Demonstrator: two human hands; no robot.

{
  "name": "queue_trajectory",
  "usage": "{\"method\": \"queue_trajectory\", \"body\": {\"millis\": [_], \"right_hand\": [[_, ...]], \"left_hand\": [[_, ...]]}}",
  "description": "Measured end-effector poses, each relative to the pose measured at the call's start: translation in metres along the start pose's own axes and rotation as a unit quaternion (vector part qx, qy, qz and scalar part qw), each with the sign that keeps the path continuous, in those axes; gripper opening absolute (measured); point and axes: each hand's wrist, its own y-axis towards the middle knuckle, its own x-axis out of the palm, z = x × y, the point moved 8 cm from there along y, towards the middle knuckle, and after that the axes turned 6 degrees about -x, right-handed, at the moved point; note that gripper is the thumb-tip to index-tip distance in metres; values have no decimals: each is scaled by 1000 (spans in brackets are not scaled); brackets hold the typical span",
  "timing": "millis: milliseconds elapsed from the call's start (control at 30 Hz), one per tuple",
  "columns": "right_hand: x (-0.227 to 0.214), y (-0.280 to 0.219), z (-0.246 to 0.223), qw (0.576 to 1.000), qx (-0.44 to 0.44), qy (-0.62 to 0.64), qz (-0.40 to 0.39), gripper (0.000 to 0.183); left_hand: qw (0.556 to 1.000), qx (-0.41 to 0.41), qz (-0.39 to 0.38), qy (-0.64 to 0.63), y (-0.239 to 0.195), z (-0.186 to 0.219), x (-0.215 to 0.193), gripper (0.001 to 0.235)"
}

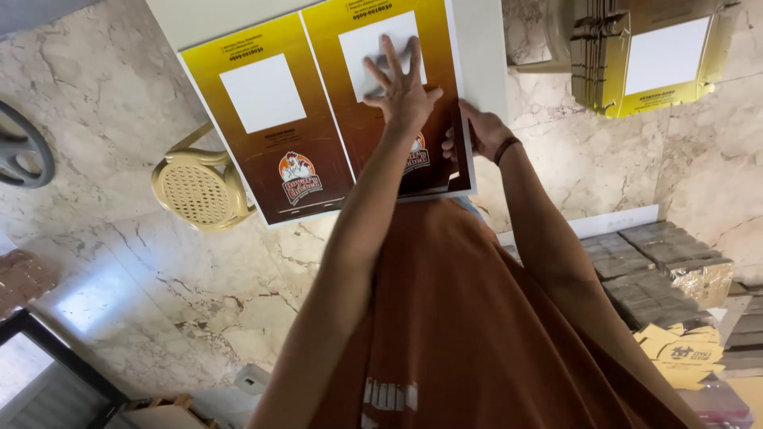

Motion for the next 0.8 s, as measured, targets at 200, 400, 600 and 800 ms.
{"method": "queue_trajectory", "body": {"millis": [200,400,600,800], "right_hand": [[5,27,7,995,55,76,-24,73],[5,42,8,993,9,115,20,60],[2,48,3,989,-1,143,22,57],[13,12,-19,994,-21,107,16,52]], "left_hand": [[992,-47,-75,-88,-2,2,-3,120],[993,-31,-93,-62,5,6,-1,119],[995,-11,-61,-78,12,9,-7,120],[995,-29,-81,-58,2,10,-9,109]]}}
